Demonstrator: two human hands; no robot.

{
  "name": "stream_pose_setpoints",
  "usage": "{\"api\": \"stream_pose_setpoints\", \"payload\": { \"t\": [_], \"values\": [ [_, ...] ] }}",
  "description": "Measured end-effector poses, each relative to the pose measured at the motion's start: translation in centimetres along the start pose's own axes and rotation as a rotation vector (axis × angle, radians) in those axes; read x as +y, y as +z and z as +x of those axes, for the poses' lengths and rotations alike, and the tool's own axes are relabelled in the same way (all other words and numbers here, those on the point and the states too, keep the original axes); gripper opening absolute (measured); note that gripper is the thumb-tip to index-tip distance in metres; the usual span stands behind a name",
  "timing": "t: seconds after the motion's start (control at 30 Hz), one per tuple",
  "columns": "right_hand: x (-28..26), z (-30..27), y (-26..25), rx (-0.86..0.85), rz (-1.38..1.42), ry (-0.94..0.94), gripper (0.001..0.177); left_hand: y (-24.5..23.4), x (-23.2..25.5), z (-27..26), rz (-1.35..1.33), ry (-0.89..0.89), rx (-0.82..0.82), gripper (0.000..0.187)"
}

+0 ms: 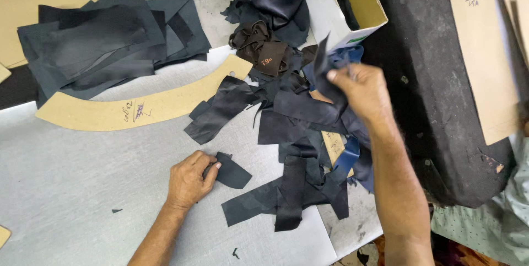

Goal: The person uses a rotary cutter and cardboard templates to cut shapes from a large piece of dark fabric on a white table. They repeatedly position templates, cut along their edges, and set aside the cut pieces.

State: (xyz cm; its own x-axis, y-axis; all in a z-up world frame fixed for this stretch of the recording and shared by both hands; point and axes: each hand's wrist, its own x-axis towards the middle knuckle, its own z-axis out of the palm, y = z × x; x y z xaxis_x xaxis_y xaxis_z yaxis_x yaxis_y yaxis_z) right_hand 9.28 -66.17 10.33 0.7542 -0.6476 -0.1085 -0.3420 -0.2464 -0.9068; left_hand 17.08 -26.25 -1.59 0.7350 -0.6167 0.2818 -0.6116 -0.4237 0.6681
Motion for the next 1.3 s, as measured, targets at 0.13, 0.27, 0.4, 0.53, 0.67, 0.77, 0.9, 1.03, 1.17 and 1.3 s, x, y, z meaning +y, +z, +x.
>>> {"api": "stream_pose_setpoints", "payload": {
  "t": [0.13,0.27,0.4,0.53,0.67,0.77,0.9,1.03,1.17,1.3],
  "values": [
    [5.6,-2.4,1.6,-0.351,-0.499,0.191,0.035,-0.4,-0.1,0.3,0.012,-0.002,0.009,0.012],
    [11.7,-3.6,0.0,-0.225,-0.298,0.195,0.035,-0.1,-0.1,0.2,0.015,0.016,0.013,0.011],
    [14.5,-4.5,-2.1,-0.172,-0.046,0.379,0.033,0.0,-0.2,-0.1,0.026,-0.007,-0.009,0.011],
    [14.5,-6.1,-3.2,-0.182,-0.021,0.385,0.031,-0.1,-0.4,0.2,0.056,0.004,-0.014,0.012],
    [13.6,-8.9,-4.0,-0.169,-0.348,0.138,0.035,0.5,-0.3,-0.1,0.088,-0.009,-0.069,0.019],
    [12.1,-8.5,-3.1,0.007,-0.601,0.092,0.027,0.5,-0.6,0.0,0.142,-0.014,-0.107,0.028],
    [9.1,-7.0,-2.2,0.208,-0.72,-0.414,0.021,0.8,-0.7,-0.5,0.152,0.068,-0.051,0.02],
    [5.5,-7.3,-0.7,0.433,-0.622,-0.567,0.032,0.8,-0.7,0.1,0.131,0.076,0.005,0.017],
    [6.0,-13.2,2.1,0.186,-0.586,-0.419,0.028,0.2,-0.2,-0.6,-0.013,-0.009,0.081,0.013],
    [8.3,-21.6,6.6,0.108,-0.342,-0.411,0.026,-0.1,0.3,1.2,0.022,-0.038,0.301,0.016]
  ]
}}
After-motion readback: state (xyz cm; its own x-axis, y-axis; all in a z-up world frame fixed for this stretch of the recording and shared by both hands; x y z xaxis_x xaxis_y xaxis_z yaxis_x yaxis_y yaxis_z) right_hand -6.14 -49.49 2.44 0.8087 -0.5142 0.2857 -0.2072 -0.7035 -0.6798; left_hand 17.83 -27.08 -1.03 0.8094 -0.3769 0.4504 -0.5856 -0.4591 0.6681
